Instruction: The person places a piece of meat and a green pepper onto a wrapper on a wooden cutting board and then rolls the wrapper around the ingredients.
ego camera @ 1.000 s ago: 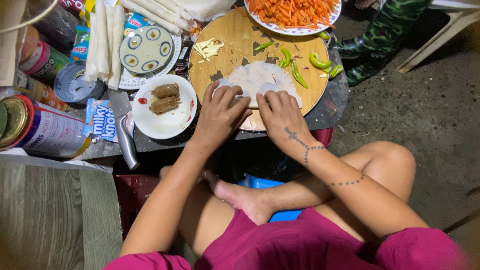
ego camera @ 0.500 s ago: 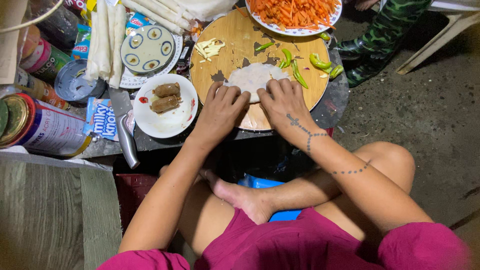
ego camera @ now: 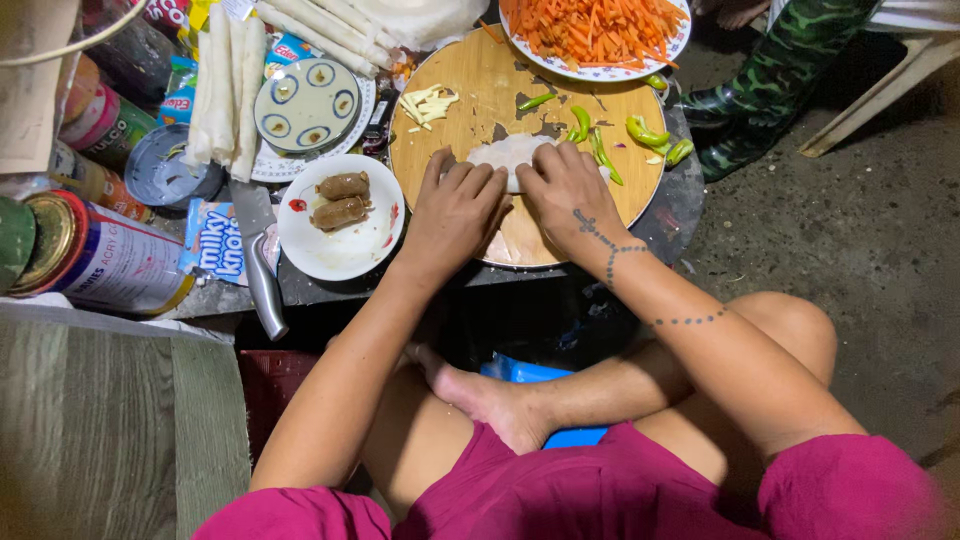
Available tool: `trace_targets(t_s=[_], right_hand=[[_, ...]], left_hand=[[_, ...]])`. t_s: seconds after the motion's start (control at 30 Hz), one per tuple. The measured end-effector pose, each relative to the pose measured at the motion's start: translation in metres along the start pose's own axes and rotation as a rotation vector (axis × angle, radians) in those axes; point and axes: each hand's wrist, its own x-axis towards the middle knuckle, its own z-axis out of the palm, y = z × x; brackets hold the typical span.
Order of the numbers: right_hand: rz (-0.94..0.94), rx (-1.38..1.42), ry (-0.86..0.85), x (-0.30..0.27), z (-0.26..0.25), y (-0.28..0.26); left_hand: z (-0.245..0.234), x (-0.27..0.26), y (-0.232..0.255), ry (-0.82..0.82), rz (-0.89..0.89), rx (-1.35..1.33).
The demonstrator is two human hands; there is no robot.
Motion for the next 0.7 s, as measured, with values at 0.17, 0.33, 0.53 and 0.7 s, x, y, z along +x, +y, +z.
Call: trace_targets(t_s=[0.17,0.33,0.53,0.7], right_hand=[[-0.028,0.074,0.028,0.000,-0.001,0.005],[-0.026,0.075,-0.023,0.002,-0.006,0.007],[-0.242,0.213,-0.116,0.001,-0.004,0.002],[-0.190,0.364,-0.309,0.026,-0.007,0.026]], left_hand=[[0.006,0.006,-0.008,0.053,-0.040,-0.098],[0.000,0.004,0.000,-0.031,-0.025,0.068],[-0.030,-0.026,0.028,0.025,-0.123,0.119],[-0.027,-0.033,0.032,0.154,-0.069,0.007]])
